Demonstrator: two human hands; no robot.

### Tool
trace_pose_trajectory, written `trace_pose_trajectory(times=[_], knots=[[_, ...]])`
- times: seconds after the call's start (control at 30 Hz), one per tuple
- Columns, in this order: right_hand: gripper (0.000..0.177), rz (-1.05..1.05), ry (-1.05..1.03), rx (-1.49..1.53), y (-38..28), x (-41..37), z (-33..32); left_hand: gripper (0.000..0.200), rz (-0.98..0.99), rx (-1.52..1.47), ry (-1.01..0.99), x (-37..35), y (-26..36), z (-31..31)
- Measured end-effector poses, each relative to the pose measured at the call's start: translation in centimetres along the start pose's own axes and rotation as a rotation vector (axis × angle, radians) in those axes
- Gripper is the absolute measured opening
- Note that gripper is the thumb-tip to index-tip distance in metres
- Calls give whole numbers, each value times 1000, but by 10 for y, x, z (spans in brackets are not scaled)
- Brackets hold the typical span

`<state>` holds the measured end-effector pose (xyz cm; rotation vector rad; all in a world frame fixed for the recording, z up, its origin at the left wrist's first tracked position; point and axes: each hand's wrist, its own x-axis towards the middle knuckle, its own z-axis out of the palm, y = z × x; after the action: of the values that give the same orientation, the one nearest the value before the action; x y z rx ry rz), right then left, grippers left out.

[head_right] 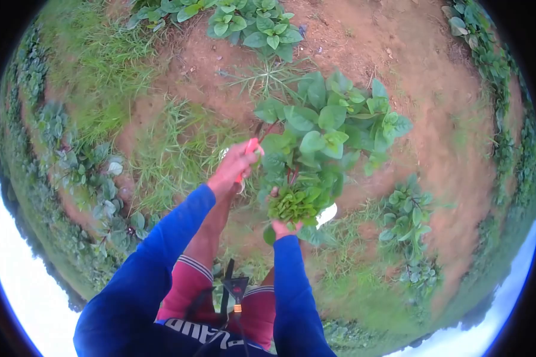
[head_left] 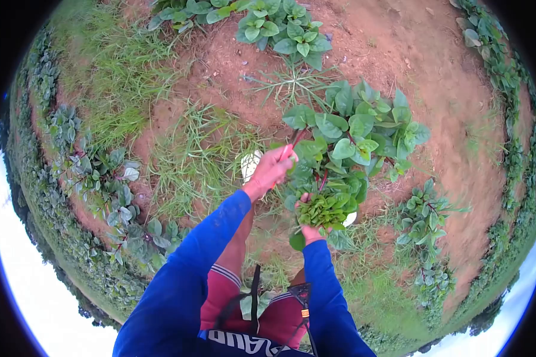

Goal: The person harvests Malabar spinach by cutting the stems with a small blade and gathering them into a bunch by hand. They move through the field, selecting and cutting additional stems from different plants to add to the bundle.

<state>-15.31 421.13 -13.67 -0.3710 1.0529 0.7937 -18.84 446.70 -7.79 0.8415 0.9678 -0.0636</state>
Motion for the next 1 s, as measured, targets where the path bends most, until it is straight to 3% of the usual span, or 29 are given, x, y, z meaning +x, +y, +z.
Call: trace_pose_trajectory(times=[0.1, 0.13, 0.2, 0.23, 0.3, 0.33, 0.4, 0.43, 0.47, 0.53, 0.67, 0.73, 0.8, 0.87, 0.93, 1.0], knots=[[57, 39, -63, 172, 35, 20, 26, 14, -118, 67, -135, -34, -28, 9], [62, 34, -139, -23, 45, 24, 34, 14, -127, 63, -142, -36, -51, 7], [72, -25, -182, -287, 51, 27, 40, 16, 224, 184, -105, -34, -103, 3], [72, -33, -174, -284, 49, 25, 37, 16, 216, 182, -114, -39, -99, 1], [67, 85, -308, -249, 34, 18, 22, 23, -270, 66, -268, -51, -75, -1], [65, 50, -177, -289, 24, 18, 9, 31, -186, 151, -378, -56, -70, -3], [63, 71, -205, -199, 22, 13, 10, 34, -216, 293, -383, -53, -42, -11], [62, 93, -234, -110, 21, 10, 13, 37, -245, 435, -385, -46, -32, -14], [59, 56, -49, -95, 18, 4, 16, 39, -59, 481, -259, -32, -29, -15], [58, 63, -70, -73, 18, 2, 10, 36, 73, 688, -165, 6, 0, -13], [52, 58, -89, -19, 22, 2, 0, 36, 115, 1157, -205, 109, 27, 26], [45, 98, -141, 85, 21, 9, -7, 43, 33, 1385, -195, 159, 9, 51], [44, 183, -181, 149, 28, -1, 14, 50, -171, 1601, -364, 177, -5, 46], [42, 265, -204, 196, 26, -17, 23, 54, -157, 1606, -354, 187, -57, -7], [39, 240, -247, 245, 25, -24, 20, 55, -284, 1477, -316, 132, -14, -24], [39, 255, -261, 301, 30, -31, 22, 54, -280, 1362, -277, 86, -2, -66]])
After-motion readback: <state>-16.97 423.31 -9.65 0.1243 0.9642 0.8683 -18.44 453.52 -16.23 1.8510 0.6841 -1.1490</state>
